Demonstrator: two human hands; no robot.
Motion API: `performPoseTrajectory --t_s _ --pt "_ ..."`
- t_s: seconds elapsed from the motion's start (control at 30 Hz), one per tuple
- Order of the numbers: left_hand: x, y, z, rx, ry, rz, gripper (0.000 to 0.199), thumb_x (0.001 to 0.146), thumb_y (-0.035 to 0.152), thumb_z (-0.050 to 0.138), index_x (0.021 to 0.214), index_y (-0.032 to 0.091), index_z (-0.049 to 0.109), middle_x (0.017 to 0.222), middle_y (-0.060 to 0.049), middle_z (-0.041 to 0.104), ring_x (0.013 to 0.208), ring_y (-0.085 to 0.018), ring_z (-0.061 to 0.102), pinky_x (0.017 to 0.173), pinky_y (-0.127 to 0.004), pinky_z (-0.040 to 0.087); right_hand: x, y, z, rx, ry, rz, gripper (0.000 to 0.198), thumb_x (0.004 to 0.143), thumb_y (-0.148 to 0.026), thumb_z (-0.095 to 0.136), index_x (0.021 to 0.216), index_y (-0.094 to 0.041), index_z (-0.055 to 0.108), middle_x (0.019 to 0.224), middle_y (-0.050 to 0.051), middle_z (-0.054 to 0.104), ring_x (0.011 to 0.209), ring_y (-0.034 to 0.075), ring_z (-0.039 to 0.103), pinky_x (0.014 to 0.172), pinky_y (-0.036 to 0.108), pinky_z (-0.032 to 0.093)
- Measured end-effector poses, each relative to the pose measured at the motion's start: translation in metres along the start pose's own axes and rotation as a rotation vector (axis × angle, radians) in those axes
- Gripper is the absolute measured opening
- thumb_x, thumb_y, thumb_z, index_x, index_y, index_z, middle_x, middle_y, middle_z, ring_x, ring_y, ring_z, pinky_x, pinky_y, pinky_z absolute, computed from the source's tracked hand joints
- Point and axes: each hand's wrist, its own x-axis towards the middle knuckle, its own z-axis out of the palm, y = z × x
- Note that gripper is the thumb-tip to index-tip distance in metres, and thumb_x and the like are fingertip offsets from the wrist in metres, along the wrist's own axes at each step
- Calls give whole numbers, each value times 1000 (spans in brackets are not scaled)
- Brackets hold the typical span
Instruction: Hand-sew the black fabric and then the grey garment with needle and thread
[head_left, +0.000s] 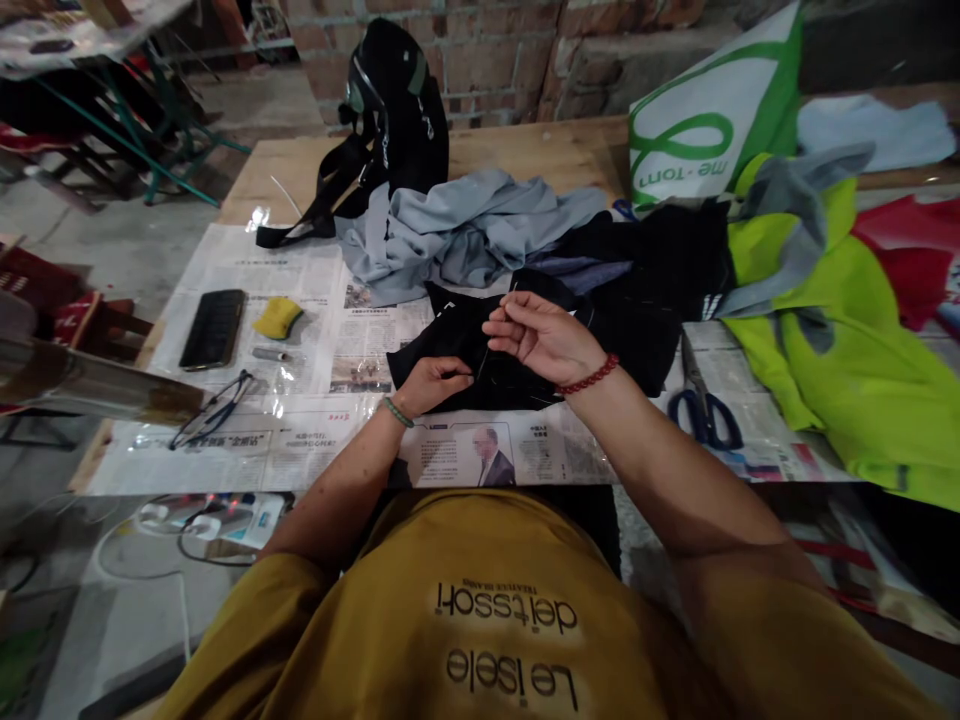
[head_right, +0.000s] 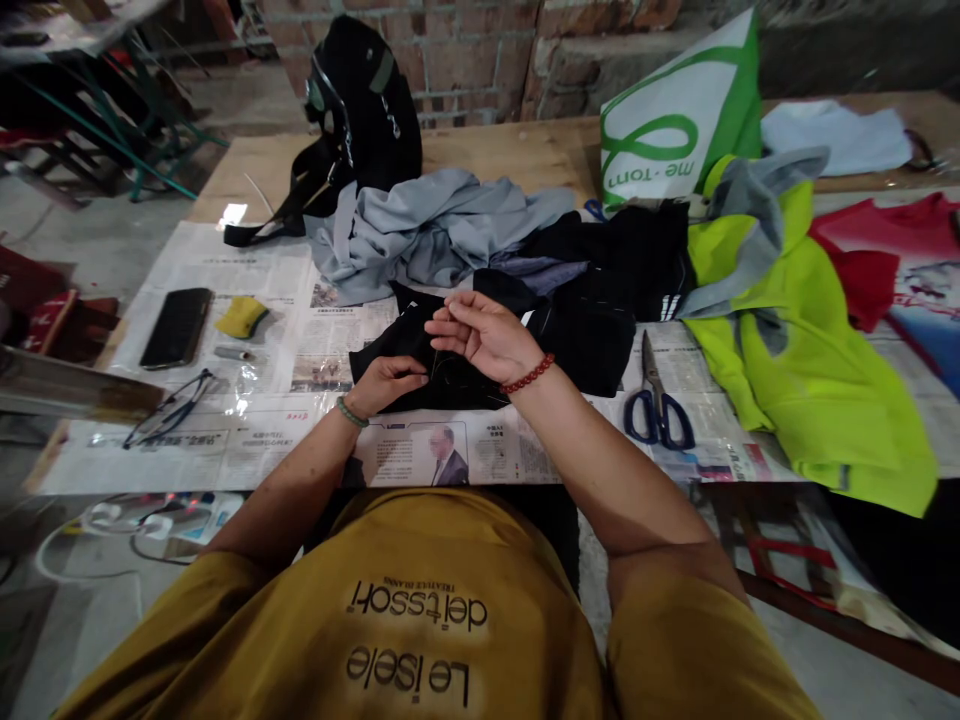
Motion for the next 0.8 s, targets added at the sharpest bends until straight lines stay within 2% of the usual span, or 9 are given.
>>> performPoseTrajectory --t_s 0.1,0.23,0.4,0.5,0.67,0.8 --pt "1 -1 -1 0 -8 -6 20 70 32 65 73 13 68 65 1 61 61 -9 50 62 -22 41 15 -1 -4 -169 79 -243 22 82 -38 64 87 -21 52 81 -2 67 78 14 69 74 33 59" --pt "1 -2 -1 6 -3 -16 19 70 32 65 72 13 68 62 2 60 58 -8 49 59 -21 40 31 -11 -10 -557 200 -600 24 86 -44 56 89 -21 54 83 -2 66 82 13 68 83 34 55" --pt "1 -2 -2 32 -7 -2 20 70 34 65 73 14 68 64 1 62 60 -9 51 60 -21 41 38 -42 -20 -1020 241 -871 21 93 -40 44 92 -24 57 89 1 66 87 15 65 84 34 51" --pt "0 -1 -2 20 -9 -5 21 70 34 65 73 14 68 64 2 62 60 -9 51 60 -21 41 42 -56 -24 -1128 268 -942 20 94 -37 43 90 -24 58 88 1 66 86 16 64 84 35 50" --pt "1 -2 0 10 -5 -8 19 70 33 65 73 14 68 64 2 62 59 -9 51 59 -21 42 52 -69 -31 -1142 341 -1003 17 95 -31 42 91 -24 57 88 -1 66 86 15 65 83 33 50" --pt "1 -3 0 9 -1 -4 19 70 33 65 72 14 68 63 2 61 59 -9 51 59 -21 41 60 -79 -36 -1125 362 -989 11 95 -26 43 91 -27 53 88 -1 65 87 12 64 83 29 49"
